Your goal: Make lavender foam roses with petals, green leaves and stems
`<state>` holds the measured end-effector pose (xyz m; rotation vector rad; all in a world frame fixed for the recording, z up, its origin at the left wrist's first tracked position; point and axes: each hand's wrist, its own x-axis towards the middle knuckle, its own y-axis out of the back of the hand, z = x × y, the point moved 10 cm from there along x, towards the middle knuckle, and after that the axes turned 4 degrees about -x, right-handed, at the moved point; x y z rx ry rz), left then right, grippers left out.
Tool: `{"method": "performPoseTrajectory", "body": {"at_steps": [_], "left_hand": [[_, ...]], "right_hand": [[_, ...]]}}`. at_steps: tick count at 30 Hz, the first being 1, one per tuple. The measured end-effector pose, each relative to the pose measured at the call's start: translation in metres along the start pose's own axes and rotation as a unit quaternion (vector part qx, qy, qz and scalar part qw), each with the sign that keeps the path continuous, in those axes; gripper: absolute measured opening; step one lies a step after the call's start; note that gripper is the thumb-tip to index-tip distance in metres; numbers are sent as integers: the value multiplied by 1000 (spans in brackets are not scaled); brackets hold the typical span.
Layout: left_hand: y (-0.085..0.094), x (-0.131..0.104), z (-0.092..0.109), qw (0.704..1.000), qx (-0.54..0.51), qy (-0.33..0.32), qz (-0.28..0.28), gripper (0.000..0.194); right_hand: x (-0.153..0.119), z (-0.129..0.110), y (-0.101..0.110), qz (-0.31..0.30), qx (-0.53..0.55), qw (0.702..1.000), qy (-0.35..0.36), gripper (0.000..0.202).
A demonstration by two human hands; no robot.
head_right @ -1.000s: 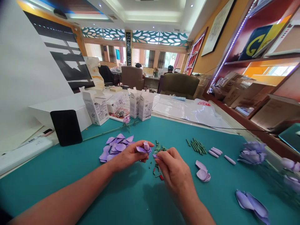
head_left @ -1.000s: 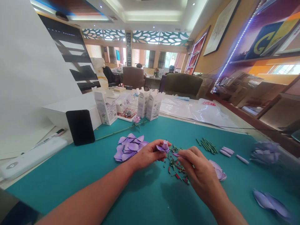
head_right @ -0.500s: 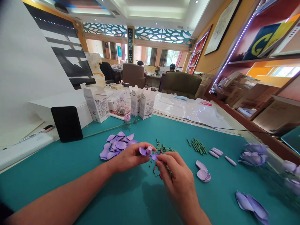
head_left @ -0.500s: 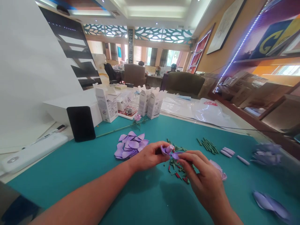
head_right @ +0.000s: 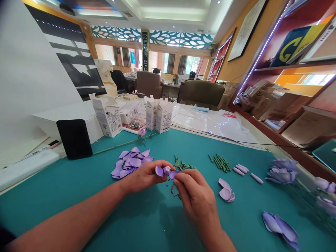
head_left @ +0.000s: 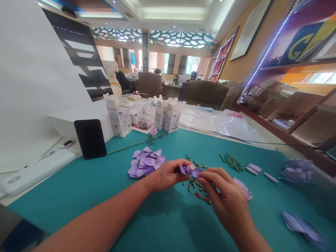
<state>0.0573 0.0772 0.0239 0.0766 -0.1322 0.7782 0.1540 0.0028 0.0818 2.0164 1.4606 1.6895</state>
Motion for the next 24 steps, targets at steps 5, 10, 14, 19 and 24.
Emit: {"method": "performPoseTrajectory", "body": {"at_steps": [5,10,14,19,24], "left_hand": [[0,0,2,1000,12,-5,4,36],[0,0,6,1000,11,-16,6,34],[-2,0,5,1000,3,-11,0,35],[-4,0,4,1000,0,-7,-7,37],[-5,0,5,1000,2,-7,-6,37]], "right_hand": [[0,-1,-1,-1,2,1000,4,17],[-1,-2,-2,1,1,1000,12,15],[-1,-3,-3,2,-3,1000,15,17],[-1,-4,-1,14,-10,1000,18,19],[-1,-6,-1,18,-17,999,26,17]]}}
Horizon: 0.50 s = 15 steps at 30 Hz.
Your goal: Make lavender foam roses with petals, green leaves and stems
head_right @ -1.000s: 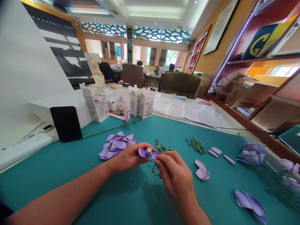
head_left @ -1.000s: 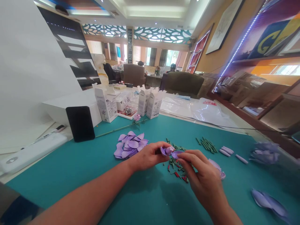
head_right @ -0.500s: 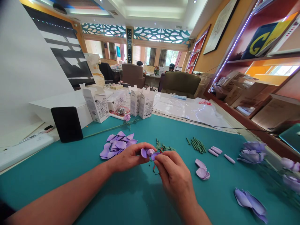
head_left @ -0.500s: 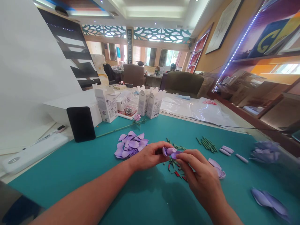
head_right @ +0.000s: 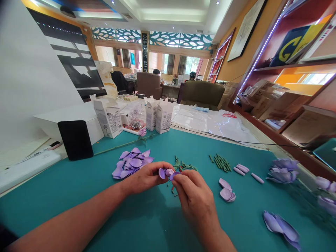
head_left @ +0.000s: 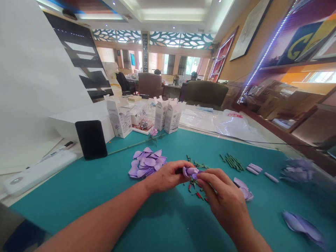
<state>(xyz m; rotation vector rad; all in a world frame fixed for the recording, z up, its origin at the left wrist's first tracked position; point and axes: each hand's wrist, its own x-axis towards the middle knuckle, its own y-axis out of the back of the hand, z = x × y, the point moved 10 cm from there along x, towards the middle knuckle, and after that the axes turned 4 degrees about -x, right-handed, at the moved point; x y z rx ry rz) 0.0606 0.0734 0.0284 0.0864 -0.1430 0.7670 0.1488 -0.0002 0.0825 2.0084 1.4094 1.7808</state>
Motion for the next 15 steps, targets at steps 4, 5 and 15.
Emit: {"method": "performPoseTrajectory", "body": {"at_steps": [4,5,15], "left_hand": [[-1,-1,0,1000,-2,4,-2,38],[-1,-1,0,1000,-1,5,-2,37],[-2,-2,0,1000,-14,6,-3,40]], "right_hand": [[0,-1,1,1,-9,1000,12,15],[0,-2,1,1,-14,1000,18,15],[1,-9,-1,-15,-52,996,70,12]]}}
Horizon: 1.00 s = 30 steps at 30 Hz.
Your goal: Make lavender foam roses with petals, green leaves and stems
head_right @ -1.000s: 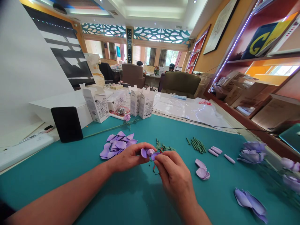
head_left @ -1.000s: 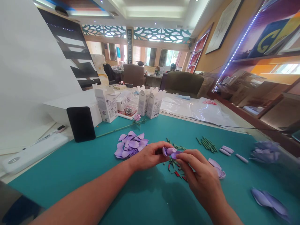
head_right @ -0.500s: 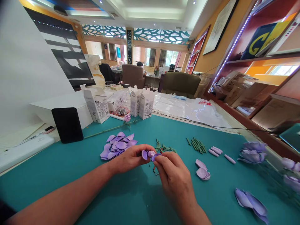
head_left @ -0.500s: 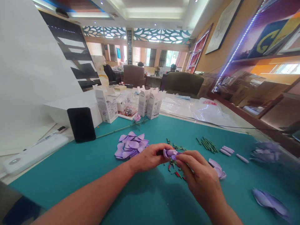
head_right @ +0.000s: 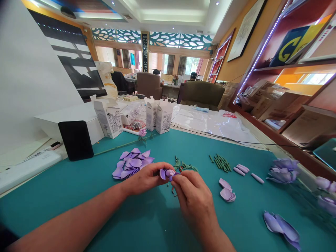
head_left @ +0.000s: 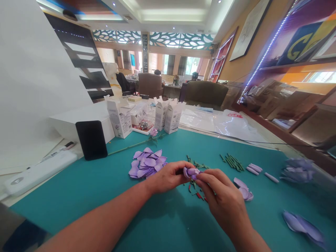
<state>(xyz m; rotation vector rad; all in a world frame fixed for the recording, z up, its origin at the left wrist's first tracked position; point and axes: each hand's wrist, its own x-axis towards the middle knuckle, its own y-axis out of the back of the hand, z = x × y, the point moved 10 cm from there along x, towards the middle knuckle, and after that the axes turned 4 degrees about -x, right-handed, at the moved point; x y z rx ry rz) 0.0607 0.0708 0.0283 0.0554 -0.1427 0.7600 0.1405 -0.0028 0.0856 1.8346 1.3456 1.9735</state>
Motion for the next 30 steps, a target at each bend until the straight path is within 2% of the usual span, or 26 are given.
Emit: {"method": "performPoseTrajectory", "body": {"at_steps": [7,20,24,30], "left_hand": [[-1,1,-2,1000,-10,-1,-16,43],[-3,0,-3,998,-50,6,-22,38],[-2,0,-5,998,-60,20,-18,40],[2,2,-16,994,-103,42,-21,41]], "right_hand": [[-1,-4,-2,12,-1,1000,14,10],[-2,1,-7,4,40,999,-23,10],[-4,4,-5,11,69,996,-56,11],[-9,37,-8,-23,142,972,-186,20]]}}
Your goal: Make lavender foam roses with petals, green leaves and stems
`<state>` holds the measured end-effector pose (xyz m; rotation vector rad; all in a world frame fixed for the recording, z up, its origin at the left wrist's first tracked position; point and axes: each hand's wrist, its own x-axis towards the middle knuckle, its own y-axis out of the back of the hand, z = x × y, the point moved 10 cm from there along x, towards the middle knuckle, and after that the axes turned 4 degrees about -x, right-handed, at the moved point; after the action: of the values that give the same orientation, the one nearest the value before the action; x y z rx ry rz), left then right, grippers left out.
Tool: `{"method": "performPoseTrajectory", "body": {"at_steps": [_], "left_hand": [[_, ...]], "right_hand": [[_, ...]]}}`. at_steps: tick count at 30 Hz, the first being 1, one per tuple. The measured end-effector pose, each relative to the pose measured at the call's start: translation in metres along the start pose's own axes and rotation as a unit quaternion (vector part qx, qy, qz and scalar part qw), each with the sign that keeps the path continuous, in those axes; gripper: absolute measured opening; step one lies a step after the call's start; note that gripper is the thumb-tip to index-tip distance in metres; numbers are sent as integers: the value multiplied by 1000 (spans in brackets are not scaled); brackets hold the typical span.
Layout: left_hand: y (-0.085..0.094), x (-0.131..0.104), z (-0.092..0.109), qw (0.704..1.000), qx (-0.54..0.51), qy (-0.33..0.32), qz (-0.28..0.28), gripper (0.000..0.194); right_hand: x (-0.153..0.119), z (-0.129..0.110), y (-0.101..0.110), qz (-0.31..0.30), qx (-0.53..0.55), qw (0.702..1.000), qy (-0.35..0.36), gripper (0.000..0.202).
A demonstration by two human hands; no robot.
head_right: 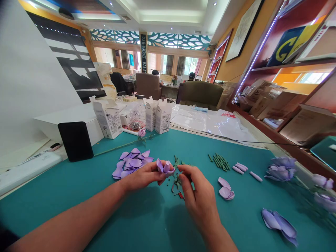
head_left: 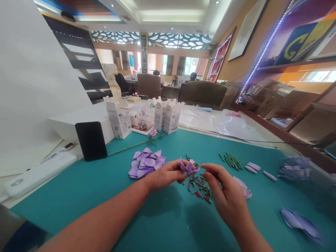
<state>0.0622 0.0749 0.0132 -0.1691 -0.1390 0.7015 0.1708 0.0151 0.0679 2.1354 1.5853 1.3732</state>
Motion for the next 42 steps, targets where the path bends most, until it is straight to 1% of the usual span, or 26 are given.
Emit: {"method": "performPoseTrajectory", "body": {"at_steps": [4,9,14,16,19,22,25,27,29,31,33,37,42], "left_hand": [[2,2,-5,1000,-11,1,-8,38],[1,1,-6,1000,-15,7,-12,34],[-5,0,-6,999,24,21,-39,37],[-7,-1,-6,998,25,25,-45,38],[-9,-1,-5,999,13,23,-43,41],[-7,0,-5,999,17,26,-29,43],[-6,-1,-8,998,34,43,-32,41],[-8,-2,-10,996,49,55,-51,39],[-13,-3,-12,993,64,67,-76,39],[-18,-4,-14,989,72,77,-101,37],[-21,-4,-15,987,74,80,-115,36],[-22,-4,-15,987,67,77,-123,35],[-21,-4,-16,988,49,76,-122,38]], "right_hand": [[2,11,-17,-73,68,994,-38,24],[1,16,-30,-93,132,983,-90,30],[-3,23,-43,-125,151,973,-121,29],[-3,26,-44,-116,155,973,-130,30],[-3,31,-42,-87,148,974,-145,33],[-3,32,-40,-76,166,971,-152,43],[-2,30,-38,-87,183,969,-145,59],[-2,26,-34,-99,178,969,-138,68],[-2,22,-35,-128,179,966,-137,74],[-4,19,-38,-158,185,960,-140,72],[-4,17,-39,-166,183,959,-137,64],[-1,14,-33,-131,165,970,-121,49],[1,7,-29,-115,128,981,-89,40]]}}
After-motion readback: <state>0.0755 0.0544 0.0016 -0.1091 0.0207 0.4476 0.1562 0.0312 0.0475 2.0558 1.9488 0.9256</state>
